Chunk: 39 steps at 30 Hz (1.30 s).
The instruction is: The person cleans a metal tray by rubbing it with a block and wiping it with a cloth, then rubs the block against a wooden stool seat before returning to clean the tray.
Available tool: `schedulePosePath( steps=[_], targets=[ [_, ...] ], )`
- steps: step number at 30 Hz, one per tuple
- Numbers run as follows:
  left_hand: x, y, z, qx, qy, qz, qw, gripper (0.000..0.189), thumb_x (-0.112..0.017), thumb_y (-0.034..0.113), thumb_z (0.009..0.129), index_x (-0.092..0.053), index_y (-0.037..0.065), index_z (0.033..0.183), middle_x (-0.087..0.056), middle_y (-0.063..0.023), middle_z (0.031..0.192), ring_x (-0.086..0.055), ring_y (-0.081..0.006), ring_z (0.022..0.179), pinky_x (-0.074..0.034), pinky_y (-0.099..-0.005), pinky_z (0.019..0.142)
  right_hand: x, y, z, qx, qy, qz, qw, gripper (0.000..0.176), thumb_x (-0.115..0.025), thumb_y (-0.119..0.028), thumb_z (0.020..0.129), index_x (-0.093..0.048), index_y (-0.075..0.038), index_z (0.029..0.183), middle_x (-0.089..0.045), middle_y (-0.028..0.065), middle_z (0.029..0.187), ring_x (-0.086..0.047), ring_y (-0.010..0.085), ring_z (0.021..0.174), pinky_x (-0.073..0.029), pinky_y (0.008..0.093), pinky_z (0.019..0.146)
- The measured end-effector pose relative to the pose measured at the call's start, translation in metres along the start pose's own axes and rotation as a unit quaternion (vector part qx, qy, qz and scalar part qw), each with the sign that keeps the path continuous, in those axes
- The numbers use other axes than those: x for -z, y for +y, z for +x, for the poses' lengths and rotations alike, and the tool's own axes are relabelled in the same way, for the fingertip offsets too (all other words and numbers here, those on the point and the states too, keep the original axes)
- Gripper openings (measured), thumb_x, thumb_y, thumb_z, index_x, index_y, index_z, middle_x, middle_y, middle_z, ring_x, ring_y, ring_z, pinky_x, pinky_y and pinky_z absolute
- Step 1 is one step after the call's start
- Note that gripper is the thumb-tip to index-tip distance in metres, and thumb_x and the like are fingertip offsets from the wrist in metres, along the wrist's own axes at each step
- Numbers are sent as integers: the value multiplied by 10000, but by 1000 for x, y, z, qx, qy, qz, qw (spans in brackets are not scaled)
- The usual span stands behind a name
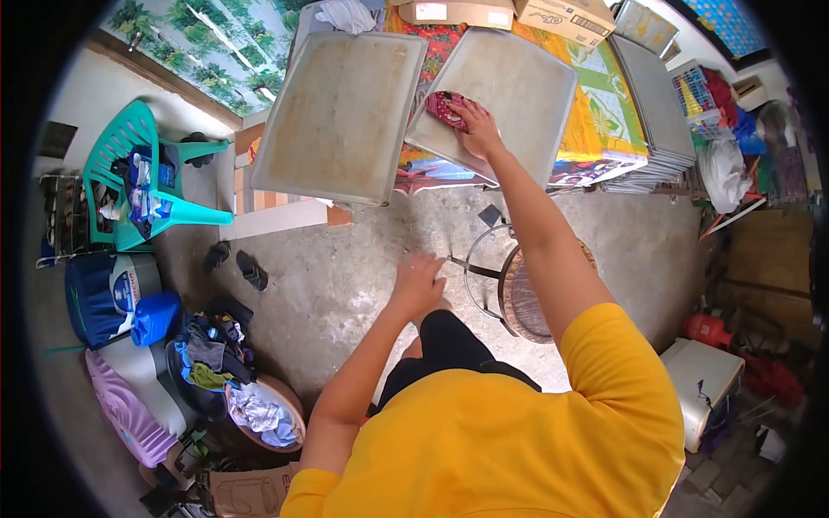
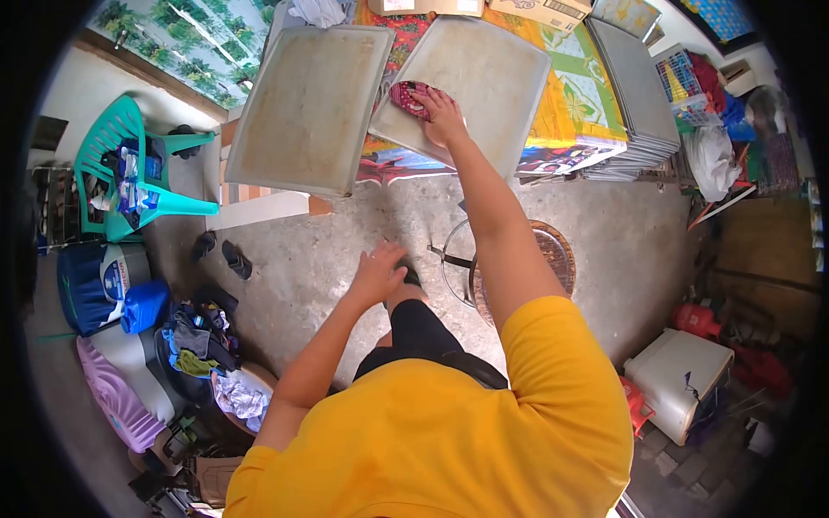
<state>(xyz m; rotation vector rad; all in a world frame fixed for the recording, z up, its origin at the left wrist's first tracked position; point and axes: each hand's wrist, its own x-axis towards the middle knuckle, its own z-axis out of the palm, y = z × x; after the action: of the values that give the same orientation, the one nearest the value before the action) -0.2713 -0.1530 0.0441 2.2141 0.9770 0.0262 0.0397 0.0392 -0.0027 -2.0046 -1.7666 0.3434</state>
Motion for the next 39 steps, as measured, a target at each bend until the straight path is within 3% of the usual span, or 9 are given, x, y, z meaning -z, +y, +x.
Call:
schedulePosePath(
  steps=[8,11,14,17,21,24,29,34,39],
  targets=[
    [-22,-3,-17,-6,-10,-70,997,450,-578,271,902,-529,107,1319,-545,-131,1358,-484,-311,1262,-360,-541,1025,-3,5,12,-19,-12,-37,999,593,-631,-254,878,-434,-344,1430,-347,89,1549,-312,316,1428,-252,485,1150],
    [-18,-4,-13,7,-16,-118,993,441,-588,251,902,-553,96,1313,-566,-150,1339,-500,-340,1258,-390,-466,1036,20,15,25,-29,-163,221,961,541,-614,-230,889,-479,-302,1408,-406,97,1513,-393,338,1376,-330,476,1098],
    [-38,-6,-4,17,-2,-182,983,436,-593,253,909,-568,67,1303,-592,-170,1303,-539,-350,1215,-423,-413,1021,57,0,5,-59,-117,243,961,505,-603,-196,895,-515,-272,1386,-450,125,1474,-446,345,1332,-379,472,1050],
    [-64,11,11,49,9,-216,975,433,-611,249,906,-583,44,1287,-608,-193,1275,-577,-349,1176,-448,-404,999,60,41,-13,44,79,-44,995,651,-660,-295,873,-401,-296,1471,-394,165,1507,-394,357,1375,-349,461,1091],
    [-116,49,35,56,28,-268,961,531,-644,251,886,-501,76,1367,-612,-205,1261,-584,-364,1168,-462,-417,975,85,60,-65,-67,-162,-71,982,1010,-708,-559,777,-124,-298,1559,-212,219,1577,-269,418,1432,-278,445,1156],
    [-149,87,54,70,66,-274,957,685,-671,243,871,-354,130,1467,-591,-230,1278,-577,-385,1181,-470,-423,958,77,105,-71,16,-101,54,993,1001,-694,-552,792,-135,-240,1561,-211,251,1566,-286,431,1417,-284,453,1150],
    [-192,141,63,155,187,-331,912,723,-657,254,848,-345,58,1470,-521,-259,1360,-529,-389,1241,-426,-419,1020,130,121,-133,121,130,132,975,533,-622,-367,914,-521,-80,1352,-491,290,1366,-469,428,1275,-405,444,1033],
    [-262,165,46,327,272,-288,858,830,-683,379,832,-319,-24,1460,-460,-293,1403,-468,-404,1292,-380,-422,1067,179,182,-258,-118,12,57,991,457,-632,-493,881,-701,-47,954,-676,192,936,-632,379,942,-470,490,842],
    [-344,134,25,464,280,-368,755,1007,-663,609,815,-296,-77,1453,-422,-314,1423,-408,-413,1343,-343,-447,1099,89,320,-382,-174,-48,34,983,731,-633,-649,812,-639,-5,1158,-589,244,1233,-597,386,1094,-467,450,937]
  ],
)
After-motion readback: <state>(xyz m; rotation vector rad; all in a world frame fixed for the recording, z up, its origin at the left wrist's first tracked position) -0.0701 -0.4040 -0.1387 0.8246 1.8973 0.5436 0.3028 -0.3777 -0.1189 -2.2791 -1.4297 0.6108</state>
